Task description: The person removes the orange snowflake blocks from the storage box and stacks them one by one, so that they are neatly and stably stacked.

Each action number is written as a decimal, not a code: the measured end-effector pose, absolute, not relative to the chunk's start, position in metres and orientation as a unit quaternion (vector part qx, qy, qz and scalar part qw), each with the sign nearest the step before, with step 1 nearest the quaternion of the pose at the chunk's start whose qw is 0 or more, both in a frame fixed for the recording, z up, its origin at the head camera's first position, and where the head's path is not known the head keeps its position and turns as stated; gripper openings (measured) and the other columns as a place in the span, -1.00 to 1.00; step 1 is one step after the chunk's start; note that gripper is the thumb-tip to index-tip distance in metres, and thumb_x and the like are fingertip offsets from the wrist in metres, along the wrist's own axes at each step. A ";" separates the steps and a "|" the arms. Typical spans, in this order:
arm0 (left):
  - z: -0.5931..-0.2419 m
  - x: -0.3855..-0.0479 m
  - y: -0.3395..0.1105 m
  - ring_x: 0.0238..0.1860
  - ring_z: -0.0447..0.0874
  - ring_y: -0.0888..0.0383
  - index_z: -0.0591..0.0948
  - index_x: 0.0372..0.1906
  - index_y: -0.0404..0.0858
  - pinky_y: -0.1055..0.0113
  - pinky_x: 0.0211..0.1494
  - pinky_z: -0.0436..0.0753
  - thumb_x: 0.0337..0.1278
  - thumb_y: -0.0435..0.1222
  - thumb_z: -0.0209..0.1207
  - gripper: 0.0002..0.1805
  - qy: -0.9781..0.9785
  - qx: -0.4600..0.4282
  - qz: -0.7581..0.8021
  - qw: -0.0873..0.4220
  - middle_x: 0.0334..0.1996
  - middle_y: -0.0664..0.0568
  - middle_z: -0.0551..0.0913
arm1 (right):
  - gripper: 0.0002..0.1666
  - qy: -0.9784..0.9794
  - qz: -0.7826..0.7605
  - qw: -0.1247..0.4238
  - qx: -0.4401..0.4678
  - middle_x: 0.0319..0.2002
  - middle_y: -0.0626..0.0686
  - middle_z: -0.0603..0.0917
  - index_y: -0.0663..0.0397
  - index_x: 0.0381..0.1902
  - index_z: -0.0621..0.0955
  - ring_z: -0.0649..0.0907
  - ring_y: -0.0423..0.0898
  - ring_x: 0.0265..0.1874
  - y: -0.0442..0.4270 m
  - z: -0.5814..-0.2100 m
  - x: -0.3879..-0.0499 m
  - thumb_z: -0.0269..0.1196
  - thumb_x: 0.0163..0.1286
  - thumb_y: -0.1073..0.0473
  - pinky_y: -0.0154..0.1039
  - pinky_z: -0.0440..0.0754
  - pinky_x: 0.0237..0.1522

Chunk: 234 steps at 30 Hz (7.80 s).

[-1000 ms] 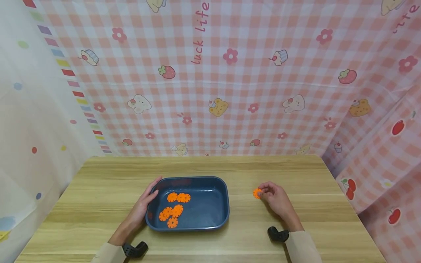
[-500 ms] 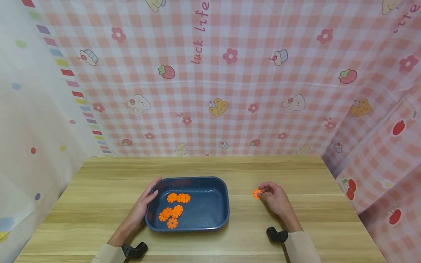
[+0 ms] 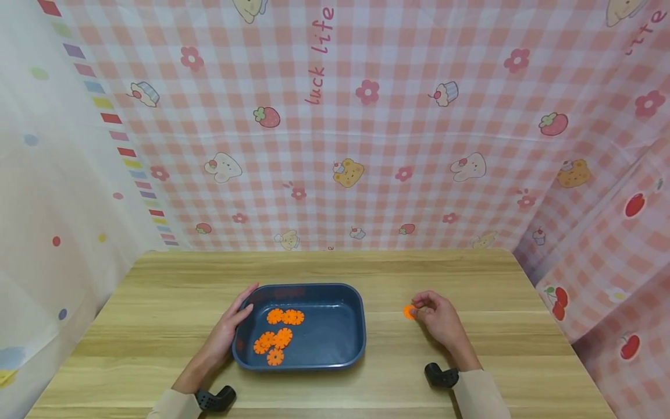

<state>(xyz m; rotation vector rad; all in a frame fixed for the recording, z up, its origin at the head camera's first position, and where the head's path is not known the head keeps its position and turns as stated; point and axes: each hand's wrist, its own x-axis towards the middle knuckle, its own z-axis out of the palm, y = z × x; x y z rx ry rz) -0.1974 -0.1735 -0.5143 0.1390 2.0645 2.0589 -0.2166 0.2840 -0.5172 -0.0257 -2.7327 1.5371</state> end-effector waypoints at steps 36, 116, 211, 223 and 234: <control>-0.514 -0.199 -0.174 0.58 -0.21 -0.01 0.07 0.58 0.00 -0.08 0.56 -0.18 0.57 -0.13 -0.18 -0.41 0.696 0.060 0.706 0.115 0.59 0.06 -0.07 | -0.59 -0.895 0.444 -0.055 0.006 -0.02 0.11 0.67 0.14 0.01 0.62 0.57 0.05 0.03 0.263 -0.481 -0.231 0.17 0.48 -0.07 -0.11 0.47 0.01; -0.516 -0.198 -0.175 0.55 -0.04 -0.02 0.07 0.57 -0.02 -0.06 0.54 -0.06 0.55 -0.11 -0.15 -0.40 0.680 0.064 0.718 0.129 0.57 0.04 0.01 | -0.75 -0.805 0.369 -0.337 0.321 -0.67 -0.10 0.46 -0.02 -0.21 0.70 0.42 -0.21 -0.66 0.046 -0.480 -0.248 0.42 0.18 0.37 -0.40 0.41 -0.47; -0.516 -0.197 -0.173 0.56 -0.11 0.02 0.12 0.56 0.05 -0.03 0.54 -0.05 0.56 -0.16 -0.17 -0.43 0.687 0.045 0.717 0.114 0.58 0.10 -0.02 | -0.53 -0.766 0.567 -0.211 0.218 -0.15 0.26 0.71 0.19 0.25 0.54 0.75 0.17 -0.17 0.178 -0.434 -0.234 0.22 0.38 0.35 0.00 0.66 0.02; -0.516 -0.197 -0.173 0.55 -0.10 0.05 0.13 0.56 0.05 0.00 0.54 -0.04 0.54 -0.13 -0.12 -0.42 0.684 0.045 0.720 0.112 0.57 0.11 -0.02 | -0.47 -0.773 0.577 -0.178 0.192 -0.10 0.31 0.71 0.36 0.26 0.49 0.75 0.13 -0.16 0.225 -0.440 -0.225 0.26 0.35 0.32 -0.17 0.69 -0.06; -0.516 -0.197 -0.172 0.56 -0.11 -0.03 0.10 0.57 -0.02 -0.08 0.54 -0.06 0.55 -0.13 -0.14 -0.40 0.688 0.047 0.716 0.110 0.58 0.04 -0.04 | -0.60 -0.841 0.515 -0.075 0.149 -0.29 0.12 0.61 0.18 0.11 0.60 0.57 -0.09 -0.38 0.267 -0.459 -0.220 0.34 0.34 0.19 -0.26 0.57 -0.35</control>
